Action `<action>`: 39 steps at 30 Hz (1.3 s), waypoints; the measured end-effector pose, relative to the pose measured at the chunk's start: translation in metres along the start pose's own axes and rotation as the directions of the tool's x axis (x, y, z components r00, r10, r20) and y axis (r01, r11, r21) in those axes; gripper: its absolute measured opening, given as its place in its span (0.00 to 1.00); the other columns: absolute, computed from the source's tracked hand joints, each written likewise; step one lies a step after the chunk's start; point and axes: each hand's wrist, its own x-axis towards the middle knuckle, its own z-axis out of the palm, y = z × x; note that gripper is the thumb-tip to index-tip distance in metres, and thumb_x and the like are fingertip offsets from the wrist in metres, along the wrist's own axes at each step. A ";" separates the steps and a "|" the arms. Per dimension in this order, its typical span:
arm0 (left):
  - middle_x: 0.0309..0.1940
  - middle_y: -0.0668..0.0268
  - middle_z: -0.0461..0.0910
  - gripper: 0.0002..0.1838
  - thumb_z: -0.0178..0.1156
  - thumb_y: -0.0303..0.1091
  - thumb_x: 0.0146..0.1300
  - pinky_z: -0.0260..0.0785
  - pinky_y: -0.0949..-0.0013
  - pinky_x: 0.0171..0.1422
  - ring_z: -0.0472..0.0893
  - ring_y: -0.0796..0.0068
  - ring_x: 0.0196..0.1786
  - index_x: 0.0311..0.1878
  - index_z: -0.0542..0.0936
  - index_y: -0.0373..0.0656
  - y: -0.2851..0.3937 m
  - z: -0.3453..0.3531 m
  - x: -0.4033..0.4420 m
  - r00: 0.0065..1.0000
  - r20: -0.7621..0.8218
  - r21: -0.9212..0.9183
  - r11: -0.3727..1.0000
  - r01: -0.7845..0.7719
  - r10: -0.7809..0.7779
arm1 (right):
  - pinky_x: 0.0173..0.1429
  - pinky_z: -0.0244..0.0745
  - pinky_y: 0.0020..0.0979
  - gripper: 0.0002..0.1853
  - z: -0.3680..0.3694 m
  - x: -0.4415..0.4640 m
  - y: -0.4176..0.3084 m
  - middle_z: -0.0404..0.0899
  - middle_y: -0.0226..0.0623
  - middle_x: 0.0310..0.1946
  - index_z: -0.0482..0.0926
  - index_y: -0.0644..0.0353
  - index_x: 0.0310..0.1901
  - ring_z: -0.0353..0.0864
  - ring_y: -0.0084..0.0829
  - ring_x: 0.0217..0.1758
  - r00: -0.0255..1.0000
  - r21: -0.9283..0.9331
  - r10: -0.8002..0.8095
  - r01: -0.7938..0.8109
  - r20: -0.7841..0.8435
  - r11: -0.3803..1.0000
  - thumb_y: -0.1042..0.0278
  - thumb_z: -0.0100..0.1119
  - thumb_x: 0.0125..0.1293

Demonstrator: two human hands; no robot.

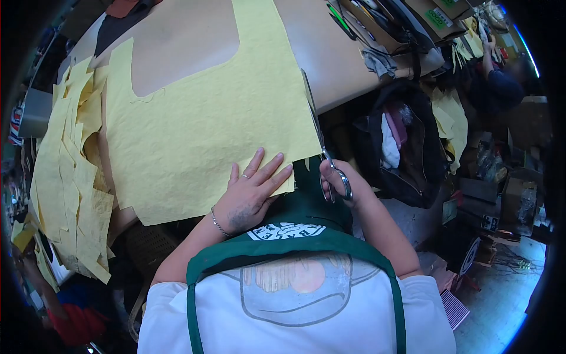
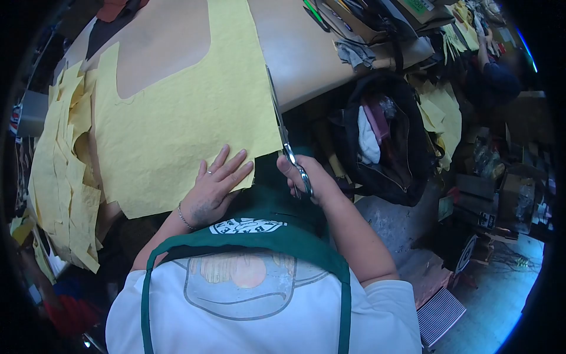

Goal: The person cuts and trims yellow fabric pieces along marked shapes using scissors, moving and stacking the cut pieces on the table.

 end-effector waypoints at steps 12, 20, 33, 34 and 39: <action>0.67 0.68 0.46 0.36 0.53 0.25 0.52 0.38 0.35 0.61 0.42 0.55 0.69 0.65 0.54 0.58 -0.004 0.003 -0.006 0.998 0.013 0.025 0.998 -0.055 0.054 | 0.20 0.63 0.19 0.36 0.002 0.007 -0.002 0.66 0.27 0.16 0.67 0.60 0.25 0.68 0.18 0.17 0.999 -0.012 -0.010 0.009 -0.043 1.000 0.25 0.47 0.44; 0.67 0.68 0.46 0.36 0.53 0.26 0.52 0.38 0.35 0.61 0.42 0.55 0.69 0.65 0.54 0.58 -0.008 0.006 -0.007 0.998 0.012 0.026 0.998 -0.059 0.059 | 0.22 0.66 0.21 0.41 0.003 0.003 0.000 0.66 0.28 0.16 0.69 0.63 0.27 0.69 0.19 0.17 0.999 -0.006 -0.004 0.004 -0.033 1.000 0.22 0.48 0.39; 0.67 0.68 0.46 0.36 0.53 0.26 0.51 0.38 0.34 0.61 0.41 0.55 0.69 0.65 0.54 0.58 -0.006 0.006 -0.010 0.998 0.020 0.013 0.998 -0.056 0.056 | 0.19 0.65 0.20 0.39 0.004 0.005 0.004 0.65 0.27 0.13 0.69 0.62 0.25 0.67 0.18 0.14 0.996 -0.017 -0.028 0.026 -0.088 1.000 0.23 0.48 0.40; 0.67 0.68 0.46 0.36 0.53 0.25 0.51 0.38 0.34 0.61 0.41 0.55 0.69 0.65 0.54 0.58 -0.006 0.006 -0.010 0.998 0.018 0.012 0.998 -0.060 0.060 | 0.18 0.64 0.20 0.39 0.004 0.005 0.006 0.65 0.27 0.13 0.69 0.62 0.24 0.67 0.18 0.14 0.995 -0.023 -0.032 0.030 -0.095 0.999 0.23 0.49 0.40; 0.67 0.68 0.46 0.36 0.53 0.26 0.51 0.39 0.33 0.61 0.41 0.55 0.69 0.64 0.54 0.58 -0.006 0.006 -0.010 0.998 0.028 0.009 0.998 -0.060 0.060 | 0.17 0.64 0.20 0.38 0.007 0.000 0.004 0.65 0.28 0.12 0.68 0.62 0.22 0.67 0.18 0.12 0.989 -0.055 -0.029 0.021 -0.144 0.998 0.23 0.49 0.39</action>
